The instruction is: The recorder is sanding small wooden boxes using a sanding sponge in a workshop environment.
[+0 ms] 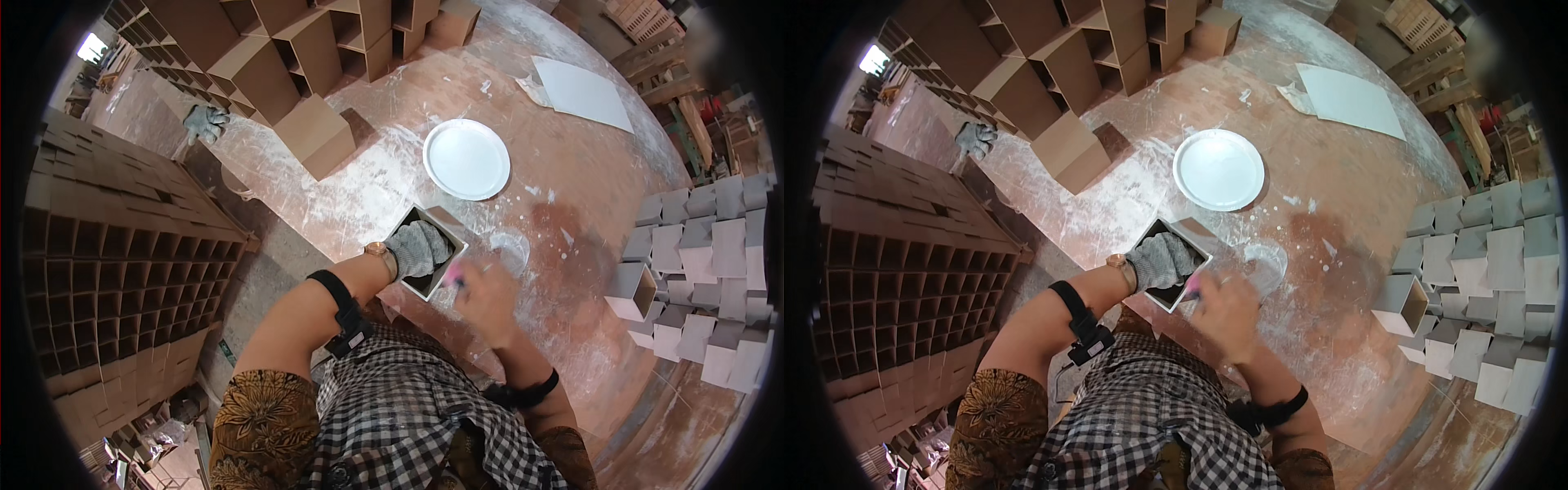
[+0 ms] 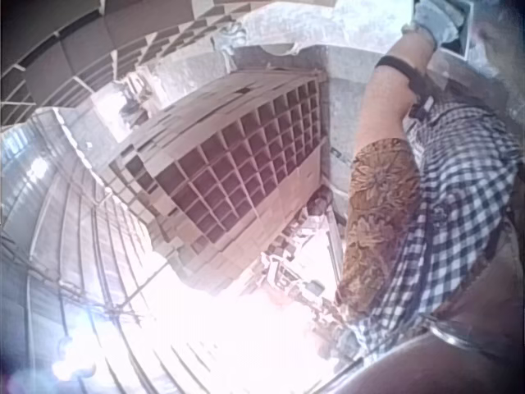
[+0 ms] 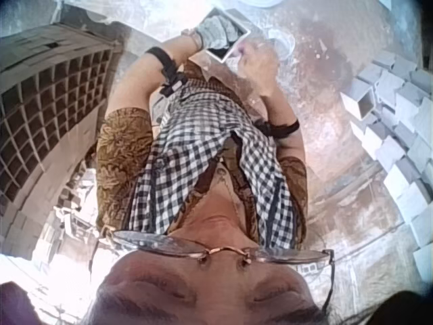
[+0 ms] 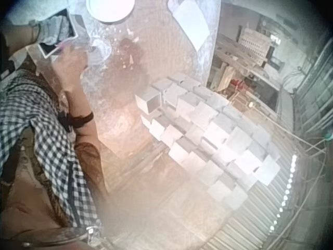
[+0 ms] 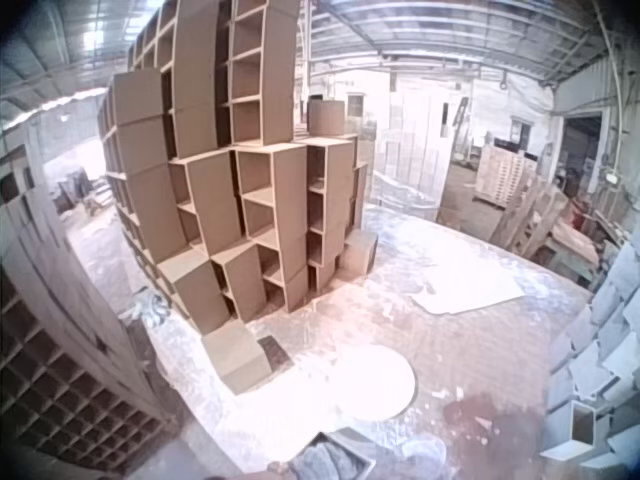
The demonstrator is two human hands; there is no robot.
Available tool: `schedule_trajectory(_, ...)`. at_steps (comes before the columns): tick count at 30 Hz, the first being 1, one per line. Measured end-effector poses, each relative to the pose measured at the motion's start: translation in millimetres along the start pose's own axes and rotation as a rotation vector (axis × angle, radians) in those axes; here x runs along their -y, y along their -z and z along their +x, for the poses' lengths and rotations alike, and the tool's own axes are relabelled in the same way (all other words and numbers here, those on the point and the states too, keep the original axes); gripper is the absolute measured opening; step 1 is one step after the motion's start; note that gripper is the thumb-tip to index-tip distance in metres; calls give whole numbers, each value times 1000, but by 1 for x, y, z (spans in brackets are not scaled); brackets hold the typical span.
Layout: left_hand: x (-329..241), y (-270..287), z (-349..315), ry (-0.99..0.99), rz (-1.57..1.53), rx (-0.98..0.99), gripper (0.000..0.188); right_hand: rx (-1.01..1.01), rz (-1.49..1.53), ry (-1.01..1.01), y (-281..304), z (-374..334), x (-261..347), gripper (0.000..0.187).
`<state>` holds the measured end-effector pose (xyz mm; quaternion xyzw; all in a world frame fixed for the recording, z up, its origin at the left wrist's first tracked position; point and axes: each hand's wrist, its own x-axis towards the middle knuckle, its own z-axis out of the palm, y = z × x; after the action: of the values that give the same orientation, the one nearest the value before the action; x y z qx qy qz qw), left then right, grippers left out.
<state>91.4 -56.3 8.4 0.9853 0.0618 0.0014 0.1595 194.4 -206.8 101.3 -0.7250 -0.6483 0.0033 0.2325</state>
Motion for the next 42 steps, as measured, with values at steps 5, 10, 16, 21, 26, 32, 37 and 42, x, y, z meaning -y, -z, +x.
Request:
schedule_trajectory(5, -5, 13, 1, 43, 41, 105, 23, -78, 38, 60, -4, 6, -13, 22)
schedule_trajectory(10, -8, 14, 0, 93, -9, 79, 19, 180, 300, 267, -2, -32, 24, 31)
schedule_trajectory(16, -8, 21, 2, 61, -14, 89, 16, -265, 360, -99, -24, 13, -30, 40)
schedule_trajectory(21, -12, 30, 0, 142, -20, 174, 18, -176, 246, -14, -33, -4, -13, 44)
schedule_trajectory(26, -10, 24, 3, 28, 14, 80, 18, 74, 518, 194, -27, -49, 19, 43)
schedule_trajectory(32, 3, -5, -2, 1, 29, -16, 18, -397, 392, -101, -25, 12, -13, 39)
schedule_trajectory(37, 5, -11, -3, 131, -169, 14, 18, -258, 301, 136, -41, -4, -2, 45)
schedule_trajectory(42, -6, 15, -1, 35, 60, 26, 24, -78, 750, 221, -38, -49, 14, 46)
